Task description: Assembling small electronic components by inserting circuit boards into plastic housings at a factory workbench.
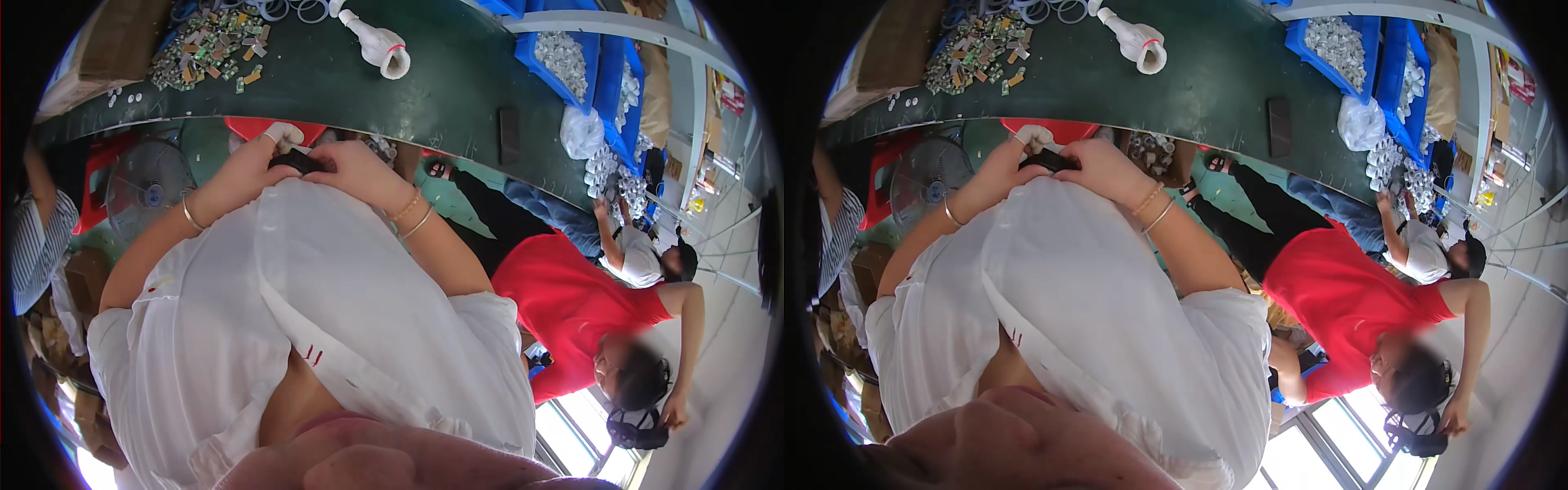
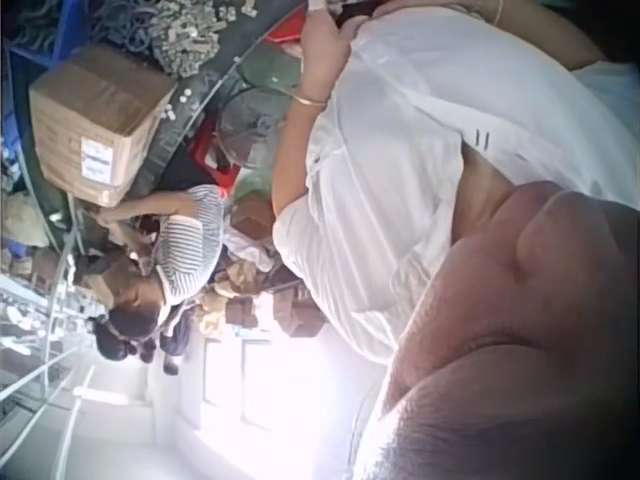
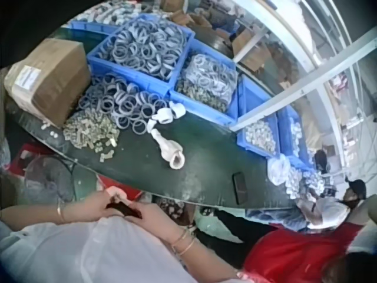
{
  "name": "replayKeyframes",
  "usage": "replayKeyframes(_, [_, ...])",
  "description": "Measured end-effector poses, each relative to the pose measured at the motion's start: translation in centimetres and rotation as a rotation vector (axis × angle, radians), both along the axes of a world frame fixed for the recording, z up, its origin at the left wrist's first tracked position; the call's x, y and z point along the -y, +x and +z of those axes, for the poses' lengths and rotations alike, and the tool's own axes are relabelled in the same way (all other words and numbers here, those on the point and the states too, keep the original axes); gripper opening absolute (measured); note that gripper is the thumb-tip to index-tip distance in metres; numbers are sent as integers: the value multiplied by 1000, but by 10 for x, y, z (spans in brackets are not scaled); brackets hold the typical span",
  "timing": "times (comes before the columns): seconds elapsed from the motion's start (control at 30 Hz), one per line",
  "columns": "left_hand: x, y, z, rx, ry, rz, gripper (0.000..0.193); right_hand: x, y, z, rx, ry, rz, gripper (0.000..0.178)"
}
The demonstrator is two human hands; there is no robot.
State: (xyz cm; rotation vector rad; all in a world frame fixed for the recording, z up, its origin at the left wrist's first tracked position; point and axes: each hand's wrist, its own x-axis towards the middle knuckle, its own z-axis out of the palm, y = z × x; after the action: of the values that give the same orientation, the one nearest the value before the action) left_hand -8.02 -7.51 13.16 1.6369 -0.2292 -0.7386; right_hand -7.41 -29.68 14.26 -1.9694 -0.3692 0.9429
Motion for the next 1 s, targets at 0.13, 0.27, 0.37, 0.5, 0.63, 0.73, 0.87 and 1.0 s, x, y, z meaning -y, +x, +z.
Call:
replayKeyframes(0.13, [-3, -3, -7, 40, 60, -19, 41, -3, -2, -1, 38, -1, -29, 32])
replayKeyframes(0.27, [-13, 8, -7, 395, 134, 101, 34, 1, -9, -16, -4, -27, -235, 27])
replayKeyframes(0.37, [-15, 15, -12, 415, 128, 406, 31, 3, -24, -19, -125, 169, -729, 17])
replayKeyframes(0.5, [-108, 22, -37, -103, -24, 820, 27, 69, -36, 5, 146, 222, -1439, 46])
replayKeyframes(0.63, [-216, -10, -53, -418, 898, 249, 39, 128, -80, 107, 430, 284, -1810, 49])
replayKeyframes(0.73, [-217, 2, -69, -349, 909, 138, 38, 137, -132, 183, 937, 271, -1702, 53])
replayKeyframes(0.87, [-213, 31, -103, -259, 903, -75, 37, 127, -190, 262, 1340, 960, -1373, 46])
replayKeyframes(1.0, [-219, 34, -135, -195, 900, -232, 36, 124, -201, 325, 1508, 884, -1220, 37])
